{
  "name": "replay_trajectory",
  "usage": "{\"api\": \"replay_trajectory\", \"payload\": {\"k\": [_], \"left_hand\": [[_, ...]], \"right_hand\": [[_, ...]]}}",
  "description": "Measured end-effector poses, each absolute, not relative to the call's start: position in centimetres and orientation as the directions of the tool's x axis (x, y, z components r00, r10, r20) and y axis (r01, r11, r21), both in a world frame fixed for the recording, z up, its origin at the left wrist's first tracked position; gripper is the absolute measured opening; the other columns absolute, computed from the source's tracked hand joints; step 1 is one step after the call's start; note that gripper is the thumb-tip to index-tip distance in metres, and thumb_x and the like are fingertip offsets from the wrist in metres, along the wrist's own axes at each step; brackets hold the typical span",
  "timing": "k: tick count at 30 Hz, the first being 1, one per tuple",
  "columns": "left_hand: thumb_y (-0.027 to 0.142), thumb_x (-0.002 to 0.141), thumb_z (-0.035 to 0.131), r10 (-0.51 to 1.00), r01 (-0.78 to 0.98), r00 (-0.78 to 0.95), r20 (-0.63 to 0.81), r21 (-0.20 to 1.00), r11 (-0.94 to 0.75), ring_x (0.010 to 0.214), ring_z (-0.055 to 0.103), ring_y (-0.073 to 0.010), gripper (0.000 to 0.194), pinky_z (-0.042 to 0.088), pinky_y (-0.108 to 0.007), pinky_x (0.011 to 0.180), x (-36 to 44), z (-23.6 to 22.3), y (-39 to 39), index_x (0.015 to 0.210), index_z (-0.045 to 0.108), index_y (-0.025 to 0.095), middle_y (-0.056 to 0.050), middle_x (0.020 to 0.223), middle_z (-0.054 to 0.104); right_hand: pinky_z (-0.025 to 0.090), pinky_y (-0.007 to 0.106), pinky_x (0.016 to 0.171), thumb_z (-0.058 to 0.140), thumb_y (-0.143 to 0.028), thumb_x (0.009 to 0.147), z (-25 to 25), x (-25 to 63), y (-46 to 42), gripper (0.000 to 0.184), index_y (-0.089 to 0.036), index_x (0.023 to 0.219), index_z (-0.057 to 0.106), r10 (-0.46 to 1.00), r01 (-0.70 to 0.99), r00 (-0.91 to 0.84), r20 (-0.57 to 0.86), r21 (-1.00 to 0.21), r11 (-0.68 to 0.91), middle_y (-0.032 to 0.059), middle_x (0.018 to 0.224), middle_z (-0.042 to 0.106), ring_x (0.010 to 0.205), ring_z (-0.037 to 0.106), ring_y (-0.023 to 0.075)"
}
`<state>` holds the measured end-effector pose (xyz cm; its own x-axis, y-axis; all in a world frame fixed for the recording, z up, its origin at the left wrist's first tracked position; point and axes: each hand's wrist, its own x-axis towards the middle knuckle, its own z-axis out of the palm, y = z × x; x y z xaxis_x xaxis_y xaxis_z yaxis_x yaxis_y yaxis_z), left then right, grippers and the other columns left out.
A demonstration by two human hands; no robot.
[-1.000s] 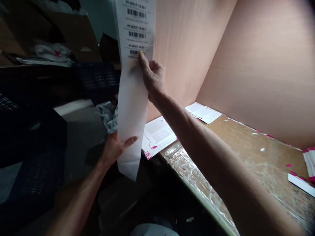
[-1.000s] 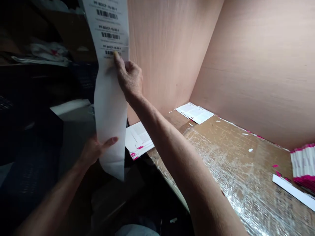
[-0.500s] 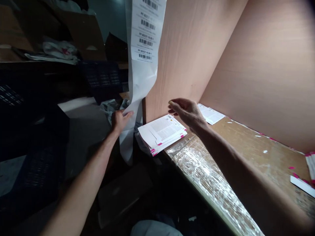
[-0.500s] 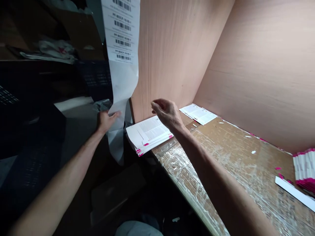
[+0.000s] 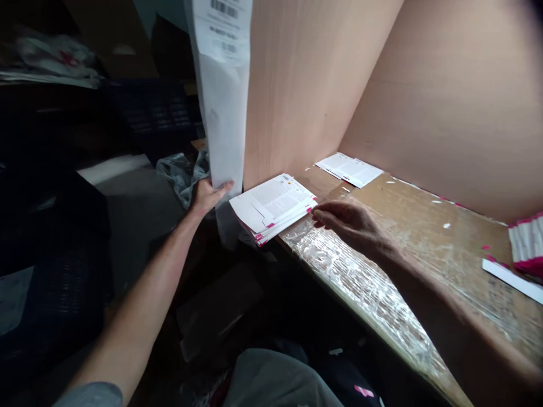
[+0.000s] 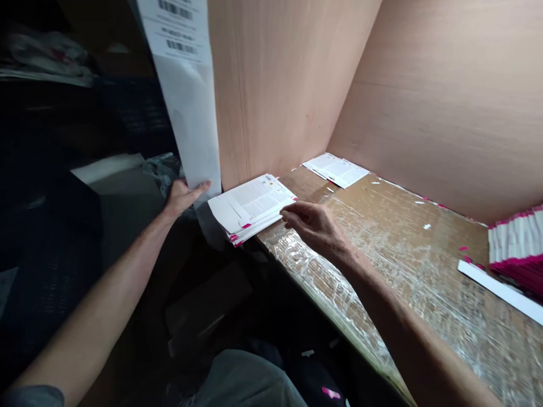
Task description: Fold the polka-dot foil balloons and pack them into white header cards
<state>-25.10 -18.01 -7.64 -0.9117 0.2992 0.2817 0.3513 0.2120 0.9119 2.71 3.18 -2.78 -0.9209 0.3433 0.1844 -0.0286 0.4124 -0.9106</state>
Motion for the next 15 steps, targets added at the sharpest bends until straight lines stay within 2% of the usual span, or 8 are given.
{"api": "replay_trajectory", "payload": {"k": [2, 4, 7, 9, 11, 13, 15], "left_hand": [[0.05, 0.058, 0.08, 0.322, 0.395, -0.897, 0.304, 0.878, 0.271, 0.091, 0.068, -0.0284, 0.05, 0.053, -0.031, 0.078, -24.9, -8.1, -19.3, 0.087, 0.069, 0.012, -0.012, 0.091, 0.073], [0.052, 0.058, 0.08, 0.329, 0.421, -0.893, 0.308, 0.831, 0.364, 0.093, 0.068, -0.0295, 0.059, 0.054, -0.036, 0.083, -24.5, -8.9, -20.7, 0.099, 0.067, 0.012, -0.012, 0.098, 0.072], [0.052, 0.058, 0.082, 0.204, 0.438, -0.898, 0.389, 0.75, 0.495, 0.111, 0.061, -0.0373, 0.077, 0.049, -0.049, 0.097, -22.2, -10.2, -22.3, 0.12, 0.059, 0.014, -0.015, 0.119, 0.066], [0.044, 0.067, 0.079, 0.098, 0.54, -0.822, 0.561, 0.714, 0.445, 0.127, 0.051, -0.0384, 0.076, 0.046, -0.05, 0.104, -18.8, -10.7, -22.8, 0.133, 0.051, 0.019, -0.014, 0.136, 0.055], [0.032, 0.077, 0.073, 0.09, 0.692, -0.694, 0.714, 0.628, 0.355, 0.129, 0.05, -0.034, 0.06, 0.049, -0.047, 0.104, -14.1, -10.8, -22.5, 0.133, 0.052, 0.023, -0.011, 0.141, 0.05], [0.024, 0.083, 0.065, 0.121, 0.743, -0.657, 0.744, 0.613, 0.269, 0.122, 0.055, -0.0308, 0.051, 0.053, -0.046, 0.098, -9.0, -10.5, -21.4, 0.132, 0.054, 0.026, -0.01, 0.138, 0.052], [0.021, 0.087, 0.059, 0.29, 0.77, -0.636, 0.716, 0.615, 0.17, 0.114, 0.061, -0.027, 0.045, 0.055, -0.045, 0.094, -5.1, -10.0, -19.7, 0.131, 0.053, 0.032, -0.008, 0.13, 0.057]], "right_hand": [[0.055, 0.032, 0.07, 0.067, -0.054, 0.082, -3.1, 4.7, 3.2, 0.04, -0.016, 0.096, 0.073, 0.36, 0.014, -0.921, 0.152, -0.908, 0.419, 0.0078, 0.084, 0.073, 0.077, 0.069, 0.0196], [0.055, 0.032, 0.071, 0.065, -0.054, 0.084, -3.4, 6.9, 2.9, 0.039, -0.018, 0.098, 0.072, 0.395, 0.059, -0.91, 0.124, -0.905, 0.422, 0.0083, 0.087, 0.073, 0.08, 0.07, 0.0208], [0.055, 0.032, 0.071, 0.061, -0.051, 0.088, -4.2, 10.7, 1.5, 0.033, -0.021, 0.097, 0.072, 0.476, 0.121, -0.873, 0.104, -0.9, 0.419, 0.0074, 0.086, 0.073, 0.08, 0.07, 0.0212], [0.055, 0.032, 0.072, 0.059, -0.049, 0.09, -5.3, 13.2, 0.0, 0.029, -0.024, 0.095, 0.072, 0.524, 0.17, -0.848, 0.076, -0.897, 0.407, 0.0062, 0.086, 0.073, 0.08, 0.07, 0.0207], [0.054, 0.031, 0.073, 0.056, -0.047, 0.092, -6.9, 15.6, -2.0, 0.027, -0.025, 0.095, 0.072, 0.551, 0.224, -0.834, 0.012, -0.906, 0.359, 0.0051, 0.087, 0.073, 0.081, 0.069, 0.02], [0.054, 0.029, 0.072, 0.054, -0.046, 0.093, -8.9, 17.6, -4.2, 0.026, -0.027, 0.094, 0.072, 0.549, 0.268, -0.833, -0.067, -0.917, 0.295, 0.004, 0.086, 0.072, 0.079, 0.069, 0.0195], [0.055, 0.029, 0.072, 0.053, -0.047, 0.093, -10.9, 19.2, -6.5, 0.027, -0.029, 0.095, 0.072, 0.529, 0.303, -0.838, -0.133, -0.92, 0.249, 0.0034, 0.087, 0.073, 0.08, 0.069, 0.02]]}}
